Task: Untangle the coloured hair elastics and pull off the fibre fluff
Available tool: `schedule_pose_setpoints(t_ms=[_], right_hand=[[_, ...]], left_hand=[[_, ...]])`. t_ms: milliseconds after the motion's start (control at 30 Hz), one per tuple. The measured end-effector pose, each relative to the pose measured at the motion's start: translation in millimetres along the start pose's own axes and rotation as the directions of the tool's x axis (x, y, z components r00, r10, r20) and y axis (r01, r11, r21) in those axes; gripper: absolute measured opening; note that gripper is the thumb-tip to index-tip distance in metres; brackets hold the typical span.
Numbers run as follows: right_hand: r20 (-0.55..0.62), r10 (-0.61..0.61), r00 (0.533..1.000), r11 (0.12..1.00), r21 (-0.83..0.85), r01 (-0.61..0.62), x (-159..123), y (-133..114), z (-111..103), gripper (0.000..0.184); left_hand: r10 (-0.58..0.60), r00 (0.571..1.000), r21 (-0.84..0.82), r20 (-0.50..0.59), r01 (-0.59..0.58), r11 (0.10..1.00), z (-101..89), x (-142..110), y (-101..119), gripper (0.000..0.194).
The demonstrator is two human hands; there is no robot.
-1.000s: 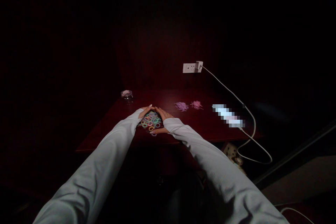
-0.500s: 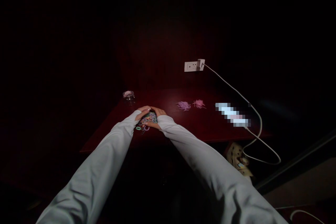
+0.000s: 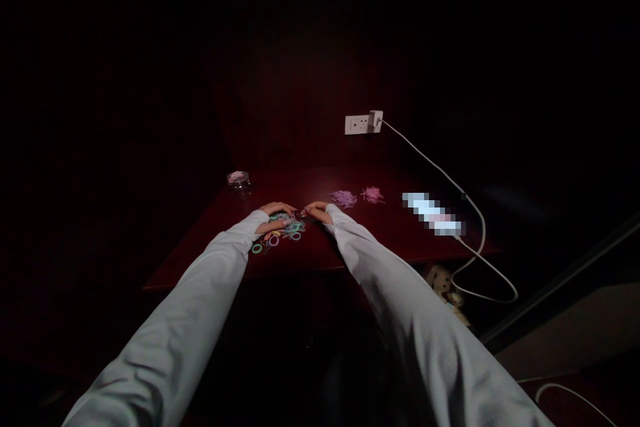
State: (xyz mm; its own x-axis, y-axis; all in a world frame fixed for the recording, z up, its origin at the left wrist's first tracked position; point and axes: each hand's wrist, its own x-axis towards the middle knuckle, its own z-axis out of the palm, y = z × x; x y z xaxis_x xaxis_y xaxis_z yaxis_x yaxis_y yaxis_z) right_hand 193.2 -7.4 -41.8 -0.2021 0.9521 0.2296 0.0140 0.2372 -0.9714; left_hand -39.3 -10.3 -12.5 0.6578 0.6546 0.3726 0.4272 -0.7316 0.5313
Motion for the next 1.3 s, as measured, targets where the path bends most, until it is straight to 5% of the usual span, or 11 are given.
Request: schedule_pose_setpoints(t_ms=[267, 433, 633, 833, 1300], right_hand=[[-0.096, 0.063, 0.993, 0.997, 0.042, -0.059, 4.3, 5.0, 6.8, 0.023], [-0.137, 0.075, 0.988, 0.997, 0.036, -0.070, 4.8, 6.3, 12.6, 0.018], [-0.095, 0.038, 0.995, 0.998, 0.059, -0.033, 1.9, 5.4, 10.0, 0.016], [-0.057, 0.020, 0.998, 0.998, 0.064, -0.017, -3.0, 3.8, 8.0, 0.014], [-0.058, 0.027, 0.998, 0.997, 0.078, -0.023, -2.5, 1.9, 16.2, 0.020]], left_hand=[[-0.020, 0.973, 0.029, -0.228, 0.028, 0.999, 6.1, 5.8, -9.5, 0.022], [-0.056, 0.953, 0.116, -0.297, 0.095, 0.989, 6.3, 6.8, -22.9, 0.030], [-0.154, 0.956, 0.202, -0.248, 0.206, 0.957, 11.8, 3.9, -28.6, 0.040], [-0.083, 0.984, 0.192, -0.160, 0.114, 0.975, 10.7, 6.4, -31.5, 0.035], [-0.092, 0.972, 0.177, -0.216, 0.132, 0.975, 2.7, 6.6, -29.8, 0.029]])
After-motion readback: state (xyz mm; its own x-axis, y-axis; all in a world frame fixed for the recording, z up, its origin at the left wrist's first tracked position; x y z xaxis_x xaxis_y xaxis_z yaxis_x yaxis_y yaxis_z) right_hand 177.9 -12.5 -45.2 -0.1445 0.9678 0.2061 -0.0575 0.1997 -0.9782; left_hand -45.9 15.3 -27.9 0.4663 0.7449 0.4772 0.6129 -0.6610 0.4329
